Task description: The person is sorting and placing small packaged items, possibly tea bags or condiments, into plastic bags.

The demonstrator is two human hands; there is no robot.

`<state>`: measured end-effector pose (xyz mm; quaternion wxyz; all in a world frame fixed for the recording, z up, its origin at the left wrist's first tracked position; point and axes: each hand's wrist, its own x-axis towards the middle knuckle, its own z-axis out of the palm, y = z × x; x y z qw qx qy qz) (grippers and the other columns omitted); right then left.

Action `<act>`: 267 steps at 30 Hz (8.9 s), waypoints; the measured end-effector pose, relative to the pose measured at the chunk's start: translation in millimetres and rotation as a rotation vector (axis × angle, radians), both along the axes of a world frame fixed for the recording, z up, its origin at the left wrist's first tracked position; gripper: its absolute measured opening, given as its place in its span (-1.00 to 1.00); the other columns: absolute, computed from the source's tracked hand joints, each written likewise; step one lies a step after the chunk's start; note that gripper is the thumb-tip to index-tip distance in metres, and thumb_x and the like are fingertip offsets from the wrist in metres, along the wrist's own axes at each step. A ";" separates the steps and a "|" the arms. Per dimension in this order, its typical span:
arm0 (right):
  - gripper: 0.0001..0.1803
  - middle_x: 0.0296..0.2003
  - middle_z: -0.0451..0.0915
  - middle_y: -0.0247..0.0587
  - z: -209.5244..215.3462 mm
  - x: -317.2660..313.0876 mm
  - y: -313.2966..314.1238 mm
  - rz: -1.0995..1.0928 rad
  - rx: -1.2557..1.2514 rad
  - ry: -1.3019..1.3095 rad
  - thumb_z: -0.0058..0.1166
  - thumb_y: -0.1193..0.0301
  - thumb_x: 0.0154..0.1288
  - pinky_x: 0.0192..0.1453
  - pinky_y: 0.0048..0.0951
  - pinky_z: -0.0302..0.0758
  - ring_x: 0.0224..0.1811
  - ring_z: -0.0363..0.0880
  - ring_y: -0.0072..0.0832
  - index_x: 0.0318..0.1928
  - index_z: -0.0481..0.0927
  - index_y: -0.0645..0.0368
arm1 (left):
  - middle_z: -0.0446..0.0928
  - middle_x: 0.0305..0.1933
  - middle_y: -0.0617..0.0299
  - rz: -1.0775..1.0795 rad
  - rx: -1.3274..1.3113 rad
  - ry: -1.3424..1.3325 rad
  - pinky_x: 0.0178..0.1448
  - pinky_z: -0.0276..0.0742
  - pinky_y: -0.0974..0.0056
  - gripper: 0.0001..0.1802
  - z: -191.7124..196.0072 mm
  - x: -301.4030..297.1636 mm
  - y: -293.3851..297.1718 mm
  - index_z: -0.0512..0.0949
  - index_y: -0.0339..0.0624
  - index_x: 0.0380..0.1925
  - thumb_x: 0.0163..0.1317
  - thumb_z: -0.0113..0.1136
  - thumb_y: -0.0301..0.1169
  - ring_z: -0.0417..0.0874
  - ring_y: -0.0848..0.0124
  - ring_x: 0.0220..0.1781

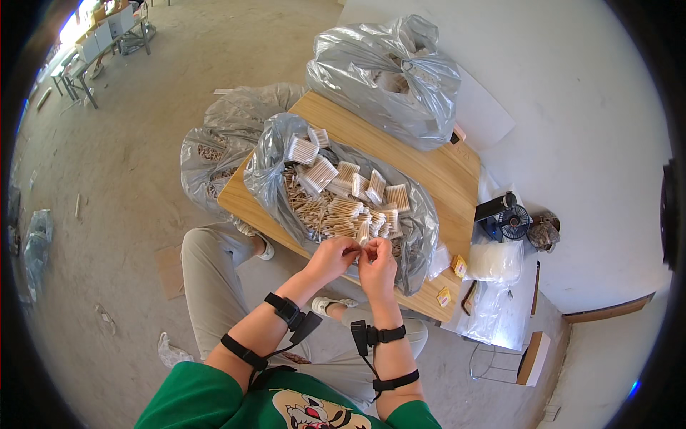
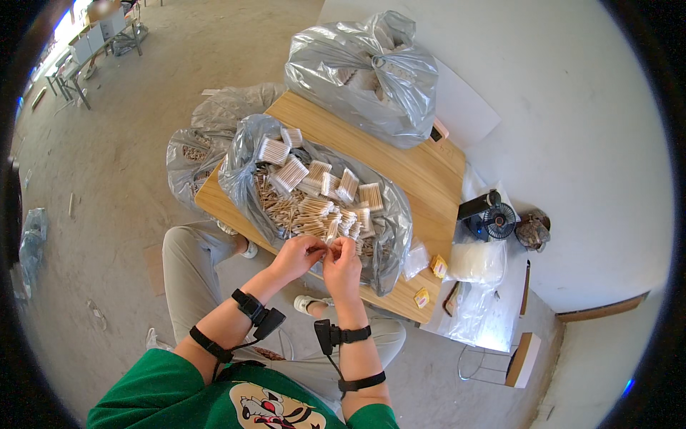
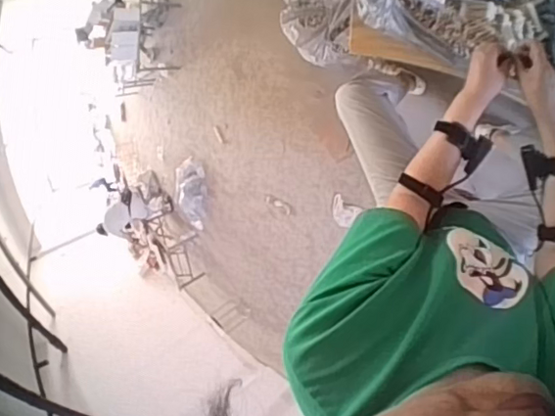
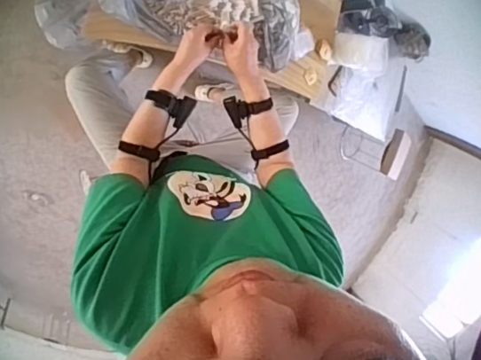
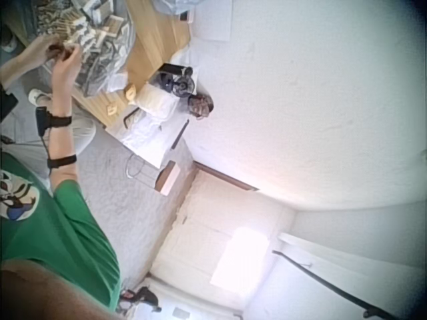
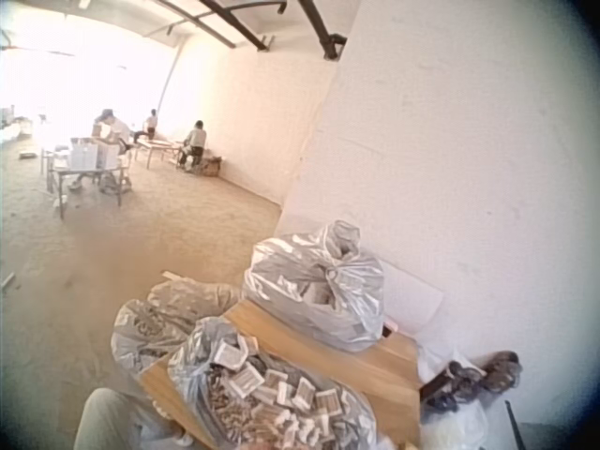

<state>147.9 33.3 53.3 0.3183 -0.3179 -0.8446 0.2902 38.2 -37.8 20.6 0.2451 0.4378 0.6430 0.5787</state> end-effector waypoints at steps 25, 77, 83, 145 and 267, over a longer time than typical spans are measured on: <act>-0.82 -0.42 0.52 0.00 8.1 11.3 2.0 -0.074 0.216 -0.013 0.00 0.59 0.15 -0.33 -0.22 0.46 -0.40 0.55 -0.14 -0.19 0.42 0.24 | 0.46 -0.46 0.01 0.074 0.154 0.127 -0.27 0.46 0.17 -0.81 20.0 4.8 -0.3 0.43 -0.31 -0.44 0.02 0.24 -0.47 0.52 0.03 -0.38; -0.93 -0.39 0.63 -0.22 -5.1 -12.1 29.1 -0.046 -0.843 0.773 0.17 0.53 0.19 -0.15 -0.58 0.43 -0.35 0.54 -0.58 -0.37 0.53 0.21 | 0.55 -0.34 0.37 0.066 0.143 -0.988 -0.20 0.37 0.50 -0.89 13.1 -3.9 25.8 0.56 -0.22 -0.32 0.17 0.24 -0.45 0.48 0.63 -0.29; -0.88 -0.40 0.61 -0.27 -1.9 -12.4 19.2 -0.095 -0.889 0.765 0.25 0.54 0.12 -0.16 -0.64 0.37 -0.35 0.49 -0.62 -0.37 0.55 0.25 | 0.57 -0.32 0.33 0.086 0.225 -1.317 -0.15 0.43 0.42 -0.89 15.7 0.1 24.1 0.56 -0.20 -0.31 0.18 0.21 -0.44 0.53 0.55 -0.25; -0.74 -0.61 0.33 -0.43 -29.7 -26.7 10.3 -0.159 -0.410 0.220 -0.11 0.29 0.42 -0.51 -0.56 0.22 -0.60 0.20 -0.66 -0.32 0.43 0.24 | 0.28 -0.67 0.13 0.549 0.113 -0.064 -0.46 0.29 0.30 -0.73 -2.5 -7.8 5.2 0.35 -0.29 -0.57 0.24 0.14 -0.41 0.26 0.38 -0.60; -0.89 -0.50 0.54 -0.34 -18.6 44.1 24.6 -0.333 -0.813 0.629 0.05 0.44 0.29 -0.48 -0.55 0.43 -0.53 0.51 -0.61 -0.26 0.58 0.22 | 0.28 -0.65 0.50 0.457 0.232 -0.941 -0.70 -0.09 0.49 -0.75 7.9 -57.3 -9.9 0.32 0.01 -0.52 0.31 0.10 -0.25 0.07 0.70 -0.76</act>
